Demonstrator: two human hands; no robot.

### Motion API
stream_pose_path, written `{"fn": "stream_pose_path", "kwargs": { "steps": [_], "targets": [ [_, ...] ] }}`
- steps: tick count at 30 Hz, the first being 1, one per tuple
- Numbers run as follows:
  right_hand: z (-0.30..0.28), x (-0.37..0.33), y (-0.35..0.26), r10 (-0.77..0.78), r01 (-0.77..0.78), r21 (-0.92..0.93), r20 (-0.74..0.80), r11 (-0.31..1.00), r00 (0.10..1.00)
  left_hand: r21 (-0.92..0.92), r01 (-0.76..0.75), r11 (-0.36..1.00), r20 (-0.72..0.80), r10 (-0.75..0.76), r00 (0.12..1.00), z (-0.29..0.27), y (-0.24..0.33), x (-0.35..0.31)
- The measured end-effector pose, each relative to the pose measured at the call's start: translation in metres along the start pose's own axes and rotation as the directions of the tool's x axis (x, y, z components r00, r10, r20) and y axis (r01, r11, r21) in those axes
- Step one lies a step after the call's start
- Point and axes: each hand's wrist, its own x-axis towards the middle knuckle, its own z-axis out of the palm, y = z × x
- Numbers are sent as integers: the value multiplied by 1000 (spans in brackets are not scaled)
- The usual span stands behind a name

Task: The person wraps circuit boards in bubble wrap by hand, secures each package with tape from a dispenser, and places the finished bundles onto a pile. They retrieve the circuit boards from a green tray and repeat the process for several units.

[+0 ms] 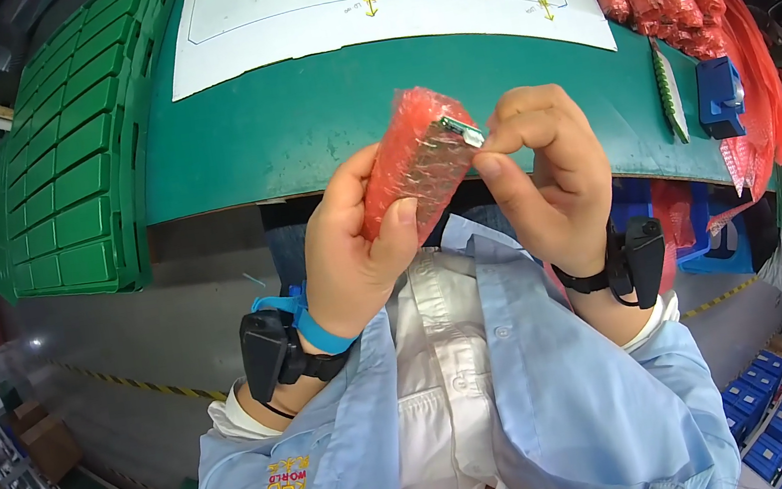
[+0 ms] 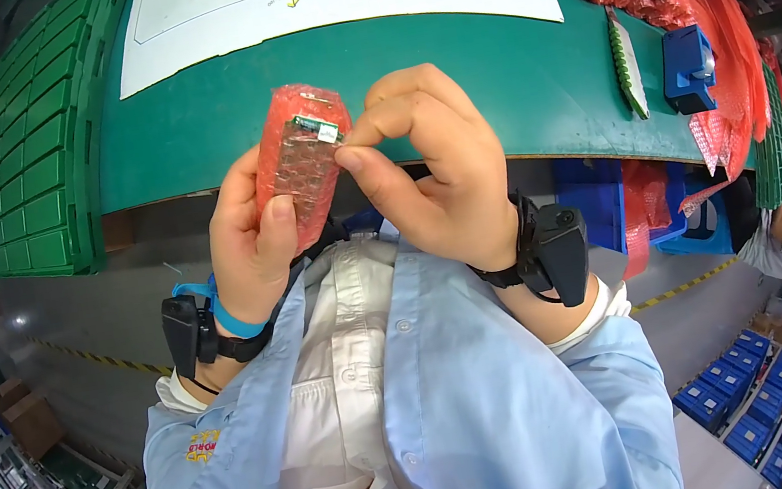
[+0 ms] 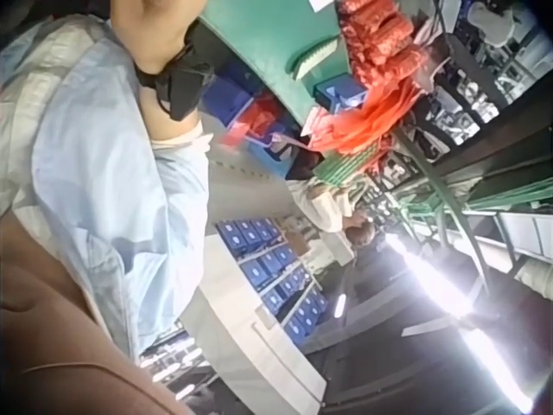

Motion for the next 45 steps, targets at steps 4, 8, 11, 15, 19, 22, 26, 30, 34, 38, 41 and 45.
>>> {"fn": "stream_pose_path", "kwargs": {
  "steps": [4, 8, 11, 15, 19, 22, 26, 30, 34, 38, 41, 45],
  "targets": [
    [-2, -1, 6, -86, 84, 92, 13, 992, 996, -28, 23, 999, 24, -23, 999, 0, 1, 0],
    [0, 1, 6, -12, 8, 273, 14, 962, 1000, -187, 196, 963, 119, -176, 977, -2, 5, -1],
    [2, -4, 8, 8, -16, 213, 40, 977, 999, -111, 164, 980, 114, -151, 982, -1, 3, -1],
    [1, -2, 4, 18, -28, 237, 46, 971, 999, -71, 108, 992, 109, -100, 989, -1, 3, 0],
    [5, -2, 2, 64, -74, 256, 44, 964, 997, -344, 360, 867, 238, -291, 927, -3, 4, 3],
    [6, -1, 5, 114, -123, 354, 46, 927, 992, -89, 147, 985, 94, -138, 986, -1, 2, 0],
    [6, 0, 6, 269, -279, 507, 96, 815, 958, 47, 41, 998, -9, -40, 999, 6, -6, -5],
    [10, 1, -1, 186, -181, 249, 2, 951, 982, -62, 21, 998, -124, -28, 992, 9, -8, -8],
    [8, -2, 10, -60, 53, -151, -39, 987, 997, 255, -74, 964, -90, 100, 991, 3, -18, -6],
    [10, -1, 0, -102, 89, -312, -28, 946, 994, 408, -128, 904, -107, 187, 976, 1, -18, -8],
    [11, 0, -5, -78, 65, -308, -30, 949, 996, 555, -225, 801, -74, 317, 945, -3, -19, -5],
    [9, 2, -5, -65, 56, -250, -28, 967, 998, 716, -302, 629, 0, 433, 901, -7, -13, 0]
  ]
}}
